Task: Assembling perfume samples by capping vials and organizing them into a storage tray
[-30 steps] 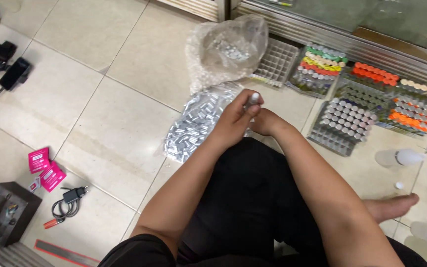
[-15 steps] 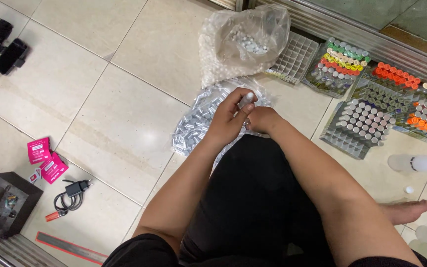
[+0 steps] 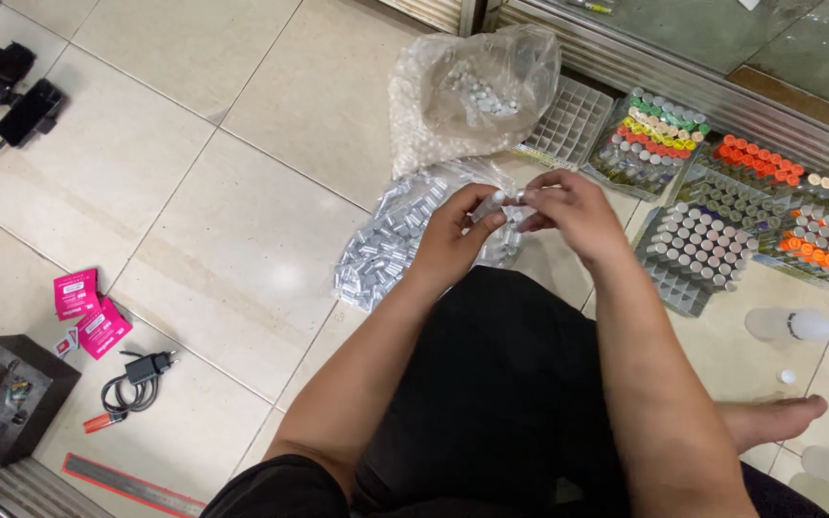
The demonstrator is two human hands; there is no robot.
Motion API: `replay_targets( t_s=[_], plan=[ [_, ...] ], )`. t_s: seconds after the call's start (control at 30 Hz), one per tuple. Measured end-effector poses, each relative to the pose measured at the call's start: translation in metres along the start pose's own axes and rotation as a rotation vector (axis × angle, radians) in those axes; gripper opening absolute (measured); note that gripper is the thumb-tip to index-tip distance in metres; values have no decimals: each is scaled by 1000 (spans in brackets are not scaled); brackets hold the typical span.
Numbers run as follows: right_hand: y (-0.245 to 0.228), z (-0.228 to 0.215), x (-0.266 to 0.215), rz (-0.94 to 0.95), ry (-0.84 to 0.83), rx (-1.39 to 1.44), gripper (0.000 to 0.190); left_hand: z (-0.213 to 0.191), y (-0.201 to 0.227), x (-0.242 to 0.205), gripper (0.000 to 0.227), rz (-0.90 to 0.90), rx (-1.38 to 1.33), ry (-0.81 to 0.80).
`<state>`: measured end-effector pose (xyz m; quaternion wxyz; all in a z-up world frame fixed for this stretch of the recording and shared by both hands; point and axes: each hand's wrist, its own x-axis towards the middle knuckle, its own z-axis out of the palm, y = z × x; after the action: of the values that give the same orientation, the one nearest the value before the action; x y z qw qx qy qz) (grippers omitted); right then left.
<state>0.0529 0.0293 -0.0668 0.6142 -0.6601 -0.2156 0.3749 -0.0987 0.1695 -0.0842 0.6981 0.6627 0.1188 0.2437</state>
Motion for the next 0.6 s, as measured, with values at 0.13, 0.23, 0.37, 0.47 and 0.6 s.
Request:
replay_targets(
  t_s=[0.13,0.23,0.37,0.47,0.6],
  plan=[
    [-59,-20,-46,-153,60,-32,33,25,12,-2,21,-13,-7,-32],
    [-105,-20,-83,-264,57,-190,36,49,23,-1,19,30,-20,-63],
    [-133,-26,-120,-445,105,-739,21,83,38,-2,19,2,99,-189],
    [-132,-42,-141,-537,142,-826,18,112,39,-3,21,42,114,-246],
    [-126,-67,-171,-572,227,-954,20,151,41,-5,26,77,104,-338]
  ],
)
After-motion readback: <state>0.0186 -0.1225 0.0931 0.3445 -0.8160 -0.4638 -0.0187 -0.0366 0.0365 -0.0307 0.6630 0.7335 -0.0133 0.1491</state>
